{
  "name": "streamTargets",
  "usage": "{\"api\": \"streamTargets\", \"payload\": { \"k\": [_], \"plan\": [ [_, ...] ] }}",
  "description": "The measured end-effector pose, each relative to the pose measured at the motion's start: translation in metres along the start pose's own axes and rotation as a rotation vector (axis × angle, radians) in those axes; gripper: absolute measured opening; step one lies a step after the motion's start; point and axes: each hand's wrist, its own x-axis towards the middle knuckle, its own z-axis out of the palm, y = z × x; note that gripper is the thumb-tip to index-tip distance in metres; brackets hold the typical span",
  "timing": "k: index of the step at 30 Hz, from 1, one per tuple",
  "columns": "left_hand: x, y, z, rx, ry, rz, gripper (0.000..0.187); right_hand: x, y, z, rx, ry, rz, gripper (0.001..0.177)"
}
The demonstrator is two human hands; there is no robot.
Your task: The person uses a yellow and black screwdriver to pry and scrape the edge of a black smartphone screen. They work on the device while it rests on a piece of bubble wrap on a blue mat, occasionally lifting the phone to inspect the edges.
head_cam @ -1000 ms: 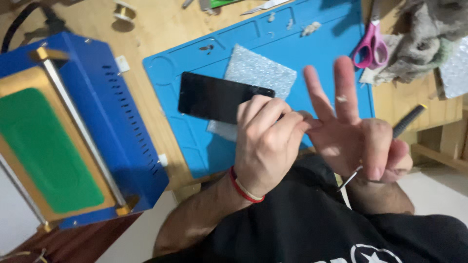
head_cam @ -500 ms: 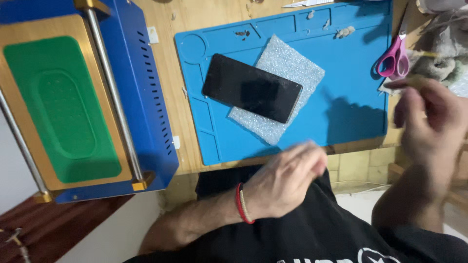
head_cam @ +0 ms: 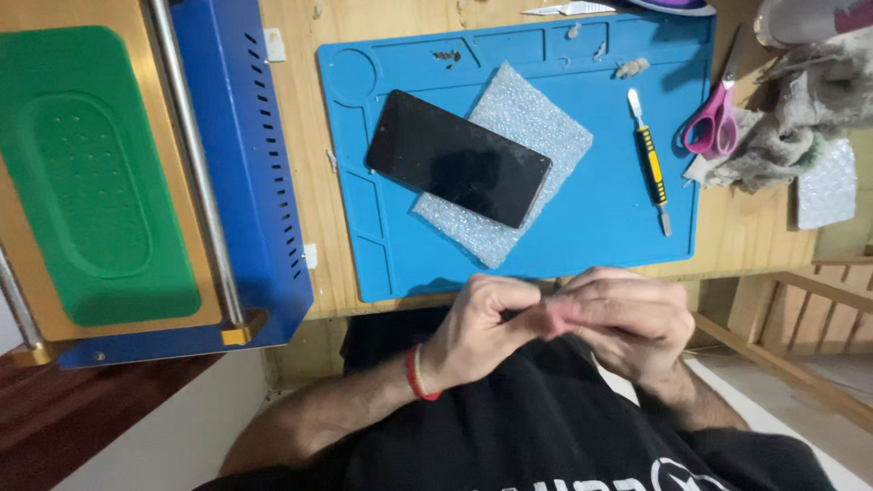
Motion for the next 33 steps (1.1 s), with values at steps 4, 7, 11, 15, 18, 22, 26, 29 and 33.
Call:
{"api": "streamTargets", "payload": {
  "k": [4,7,11,15,18,22,26,29,33],
  "plan": [
    [0.008,0.016,-0.02,0.203,-0.034,0.199,0.05,0.001,0.016,-0.011,0.165,-0.059,-0.007,0.036],
    [0.029,0.034,-0.049,0.853,0.041,0.411,0.028,0.006,0.045,-0.037,-0.134,-0.024,0.068,0.028],
    [0.065,0.041,-0.082,1.518,-0.139,0.177,0.117,0.042,0.061,-0.05,-0.377,-0.177,0.097,0.012],
    [0.082,0.041,-0.098,1.494,-0.126,0.291,0.112,0.056,0.075,-0.043,-0.482,-0.247,-0.048,0.011],
    [0.084,0.045,-0.101,1.519,-0.111,0.374,0.084,0.049,0.07,-0.042,-0.5,-0.211,0.012,0.008],
    [0.084,0.044,-0.1,1.546,0.011,0.44,0.079,0.039,0.065,-0.038,-0.465,-0.123,0.066,0.011],
    [0.083,0.061,-0.086,1.395,0.101,0.505,0.072,0.031,0.036,-0.031,-0.328,-0.156,0.227,0.014],
    [0.086,0.056,-0.075,1.511,0.036,0.563,0.079,0.017,0.029,-0.027,-0.297,-0.086,0.337,0.015],
    [0.097,0.04,-0.072,1.502,0.014,0.553,0.081,0.009,0.037,-0.039,-0.27,-0.025,0.346,0.023]
  ]
}}
